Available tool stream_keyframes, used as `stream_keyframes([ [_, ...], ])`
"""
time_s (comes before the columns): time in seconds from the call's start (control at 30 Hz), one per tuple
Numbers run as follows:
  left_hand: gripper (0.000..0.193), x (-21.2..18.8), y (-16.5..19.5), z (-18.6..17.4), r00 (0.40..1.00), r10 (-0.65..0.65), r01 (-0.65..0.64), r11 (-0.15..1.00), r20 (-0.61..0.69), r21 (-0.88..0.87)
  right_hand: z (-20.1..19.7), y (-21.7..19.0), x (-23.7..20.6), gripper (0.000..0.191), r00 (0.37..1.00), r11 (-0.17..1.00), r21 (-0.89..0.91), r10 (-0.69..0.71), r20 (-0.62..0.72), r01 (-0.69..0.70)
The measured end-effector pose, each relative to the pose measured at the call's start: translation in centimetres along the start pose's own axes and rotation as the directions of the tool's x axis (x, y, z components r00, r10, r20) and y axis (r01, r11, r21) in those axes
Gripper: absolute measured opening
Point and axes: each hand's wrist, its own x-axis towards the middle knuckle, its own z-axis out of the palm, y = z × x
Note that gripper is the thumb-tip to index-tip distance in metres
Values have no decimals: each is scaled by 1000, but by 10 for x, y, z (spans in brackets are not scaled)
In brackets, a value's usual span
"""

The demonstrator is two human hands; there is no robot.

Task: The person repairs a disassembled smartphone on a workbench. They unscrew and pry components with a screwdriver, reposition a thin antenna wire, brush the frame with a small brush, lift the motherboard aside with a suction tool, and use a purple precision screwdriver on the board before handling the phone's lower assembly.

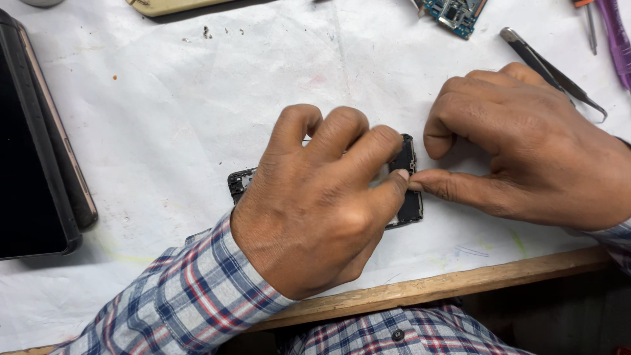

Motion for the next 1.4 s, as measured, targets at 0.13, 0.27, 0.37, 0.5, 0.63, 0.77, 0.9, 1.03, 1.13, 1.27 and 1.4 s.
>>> stream_keyframes([
  [0.13, 16, 0, 4, 1, 999, 40, -40, 997, 8, 64, 4, 0, 2, 31, 1000, 1000, -28, -12, 1, 12],
  [0.27, 17, -2, 13, -1, 997, 51, -57, 993, 61, 105, 9, 2, 2, 30, 999, 999, 6, -41, -25, 41],
  [0.37, 19, -6, 25, -1, 997, 31, -42, 986, 72, 161, 13, 3, 2, 32, 998, 998, 24, -48, -47, 49],
  [0.5, 30, -9, 40, 2, 993, 4, -40, 954, 120, 297, 15, 6, 4, 33, 997, 996, 58, -62, -50, 65],
  [0.63, 39, -7, 50, 8, 970, -36, -38, 956, 241, 292, 11, 6, 4, 27, 991, 990, 88, -108, -77, 115],
  [0.77, 38, -2, 59, 14, 955, -41, -92, 900, 294, 426, 14, 4, 7, 24, 984, 985, 169, 10, -181, 21],
  [0.9, 38, 0, 65, 18, 917, 1, -208, 854, 399, 477, 22, 1, 12, 28, 972, 992, 129, 14, -236, 17],
  [1.03, 38, 0, 63, 18, 910, 38, -253, 840, 414, 480, 21, -3, 15, 31, 970, 995, 101, 3, -241, 23],
  [1.13, 35, 1, 61, 18, 906, 59, -280, 826, 419, 489, 15, -6, 17, 30, 977, 998, 59, 14, -214, -1],
  [1.27, 39, 3, 62, 20, 940, 50, -213, 861, 338, 462, 6, -4, 18, 30, 993, 998, 13, 61, -102, -60],
  [1.4, 39, 3, 66, 26, 910, 71, -271, 847, 408, 458, 10, 0, 19, 30, 989, 999, -2, 34, -141, -35],
])
